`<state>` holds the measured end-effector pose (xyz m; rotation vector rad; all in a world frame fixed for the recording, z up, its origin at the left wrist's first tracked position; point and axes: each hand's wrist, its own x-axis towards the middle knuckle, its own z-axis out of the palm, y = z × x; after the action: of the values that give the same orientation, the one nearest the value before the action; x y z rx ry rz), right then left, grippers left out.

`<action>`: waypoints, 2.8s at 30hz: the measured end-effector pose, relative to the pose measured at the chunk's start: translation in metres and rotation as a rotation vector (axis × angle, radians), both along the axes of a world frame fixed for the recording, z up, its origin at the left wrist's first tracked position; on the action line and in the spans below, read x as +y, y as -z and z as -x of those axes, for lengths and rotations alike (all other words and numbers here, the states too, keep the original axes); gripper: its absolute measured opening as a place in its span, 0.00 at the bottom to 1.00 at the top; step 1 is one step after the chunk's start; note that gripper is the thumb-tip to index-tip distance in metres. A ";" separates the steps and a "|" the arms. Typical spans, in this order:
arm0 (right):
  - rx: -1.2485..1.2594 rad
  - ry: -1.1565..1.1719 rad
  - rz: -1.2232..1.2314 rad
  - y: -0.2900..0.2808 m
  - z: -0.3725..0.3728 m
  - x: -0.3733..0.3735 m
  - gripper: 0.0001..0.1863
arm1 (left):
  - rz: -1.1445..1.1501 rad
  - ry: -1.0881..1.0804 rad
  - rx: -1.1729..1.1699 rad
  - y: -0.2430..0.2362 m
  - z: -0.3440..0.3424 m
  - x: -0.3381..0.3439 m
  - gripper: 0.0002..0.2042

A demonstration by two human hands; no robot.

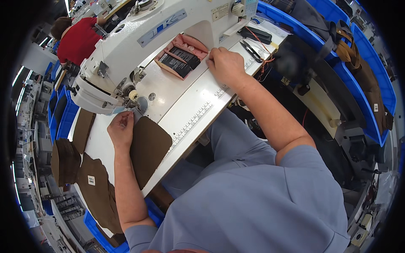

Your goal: The person sets up the sewing machine, picks up fabric pieces from the table, and aligns and sews the fabric pieces together by hand using the sewing machine.

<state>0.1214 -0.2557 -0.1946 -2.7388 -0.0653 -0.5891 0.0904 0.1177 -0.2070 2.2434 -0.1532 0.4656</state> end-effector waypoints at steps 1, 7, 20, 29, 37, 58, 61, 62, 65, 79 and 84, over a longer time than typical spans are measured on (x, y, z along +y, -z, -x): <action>-0.030 0.026 0.023 0.001 -0.005 -0.006 0.11 | -0.010 0.001 -0.003 -0.003 0.000 -0.001 0.06; 0.006 0.160 0.069 0.002 -0.023 -0.037 0.13 | -0.015 0.009 -0.014 0.000 -0.003 0.000 0.05; -0.124 0.076 -0.130 0.000 -0.008 -0.046 0.12 | -0.043 -0.004 -0.028 0.001 -0.003 -0.002 0.05; -0.346 0.121 -0.322 -0.006 0.043 -0.106 0.07 | -0.042 0.012 -0.081 0.000 -0.002 0.002 0.06; -0.358 0.186 -0.315 -0.002 0.023 -0.168 0.13 | -0.028 0.049 0.084 0.007 -0.002 0.005 0.07; -0.198 0.161 -0.191 0.006 -0.102 -0.254 0.11 | -0.289 0.084 -0.096 -0.034 0.035 -0.037 0.06; 0.015 0.282 -0.094 0.014 -0.143 -0.260 0.14 | -0.219 0.067 -0.168 -0.034 0.043 -0.047 0.06; 0.028 0.345 -0.040 0.021 -0.149 -0.267 0.15 | -0.205 0.045 -0.176 -0.030 0.042 -0.045 0.06; 0.029 0.358 -0.037 0.023 -0.138 -0.279 0.13 | 0.127 -0.137 0.188 -0.035 0.048 -0.045 0.05; -0.173 0.097 -0.650 0.040 -0.141 -0.307 0.09 | 0.420 -0.050 0.564 -0.047 0.052 -0.031 0.09; -0.121 -0.230 -0.878 -0.021 -0.055 -0.194 0.07 | 0.377 -0.109 0.484 -0.056 0.057 -0.029 0.07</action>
<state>0.1766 -0.4492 -0.1732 -1.8173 -0.1162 -0.5444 0.0338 0.0884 -0.1509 1.9306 0.2872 -0.0066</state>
